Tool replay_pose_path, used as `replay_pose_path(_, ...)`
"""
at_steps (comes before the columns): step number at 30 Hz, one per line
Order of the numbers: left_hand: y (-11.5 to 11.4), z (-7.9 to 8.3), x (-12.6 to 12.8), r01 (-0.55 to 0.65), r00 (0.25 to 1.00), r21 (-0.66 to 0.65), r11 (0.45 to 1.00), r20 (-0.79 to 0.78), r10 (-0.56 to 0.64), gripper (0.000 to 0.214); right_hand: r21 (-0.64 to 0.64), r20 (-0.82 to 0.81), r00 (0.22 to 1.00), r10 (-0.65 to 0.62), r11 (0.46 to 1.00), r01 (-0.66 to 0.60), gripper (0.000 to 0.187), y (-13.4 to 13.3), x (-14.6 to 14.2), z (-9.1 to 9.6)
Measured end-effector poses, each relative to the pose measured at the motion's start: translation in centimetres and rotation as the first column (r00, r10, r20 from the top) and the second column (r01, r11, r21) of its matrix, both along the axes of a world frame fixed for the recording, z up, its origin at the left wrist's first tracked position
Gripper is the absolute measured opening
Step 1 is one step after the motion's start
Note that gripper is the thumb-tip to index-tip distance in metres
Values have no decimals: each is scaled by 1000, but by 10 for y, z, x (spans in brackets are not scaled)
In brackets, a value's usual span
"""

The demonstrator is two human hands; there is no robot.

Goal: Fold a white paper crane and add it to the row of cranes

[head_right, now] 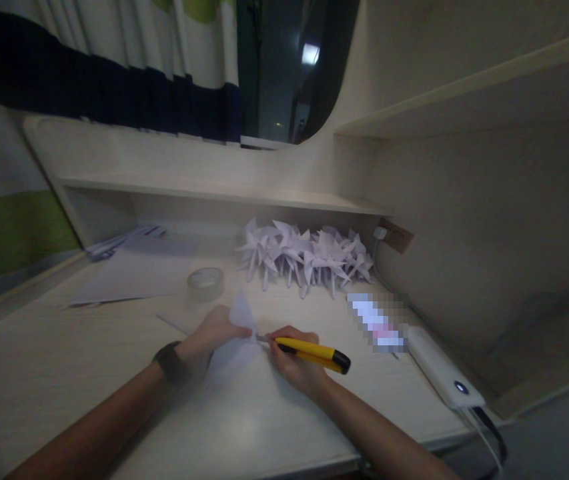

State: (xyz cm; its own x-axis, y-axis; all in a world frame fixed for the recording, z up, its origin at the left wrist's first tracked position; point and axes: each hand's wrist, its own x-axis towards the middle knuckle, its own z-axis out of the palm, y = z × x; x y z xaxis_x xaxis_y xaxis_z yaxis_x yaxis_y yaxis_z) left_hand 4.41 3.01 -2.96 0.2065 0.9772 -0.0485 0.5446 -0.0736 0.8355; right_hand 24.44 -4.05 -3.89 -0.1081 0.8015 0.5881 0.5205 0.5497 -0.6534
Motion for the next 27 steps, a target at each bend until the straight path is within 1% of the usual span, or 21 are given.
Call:
replay_pose_path(4, 1, 0, 1, 16, 999, 20, 1000, -28, -15, 21, -6, -27, 1000, 11, 1000, -12, 14, 0, 0, 0)
replay_pose_path(7, 0, 0, 1, 0, 1000, 11, 1000, 11, 0, 21, -7, -20, 999, 24, 1000, -25, 16, 1, 0, -1)
replay_pose_path(12, -2, 1, 1, -41, 997, -22, 999, 68, 42, 20, -4, 36, 999, -4, 1000, 4, 21, 1, 2, -3)
replay_pose_path(15, -5, 4, 2, -44, 994, -34, 998, 94, 47, 19, -4, 22, 1000, 13, 1000, -13, 21, 1, 2, -1)
replay_pose_path(20, -8, 9, 3, -43, 993, -49, 998, 104, 48, 20, -7, -15, 998, 54, 999, -54, 18, -1, 1, 3)
replay_pose_path(23, -8, 8, 2, -41, 990, -60, 997, 133, 49, 20, -10, -16, 999, 43, 999, -43, 15, -1, 2, 3)
replay_pose_path(27, -7, 5, 1, -17, 987, -51, 999, 159, 25, 18, -41, -35, 997, 66, 997, -67, 13, -1, 2, 3)
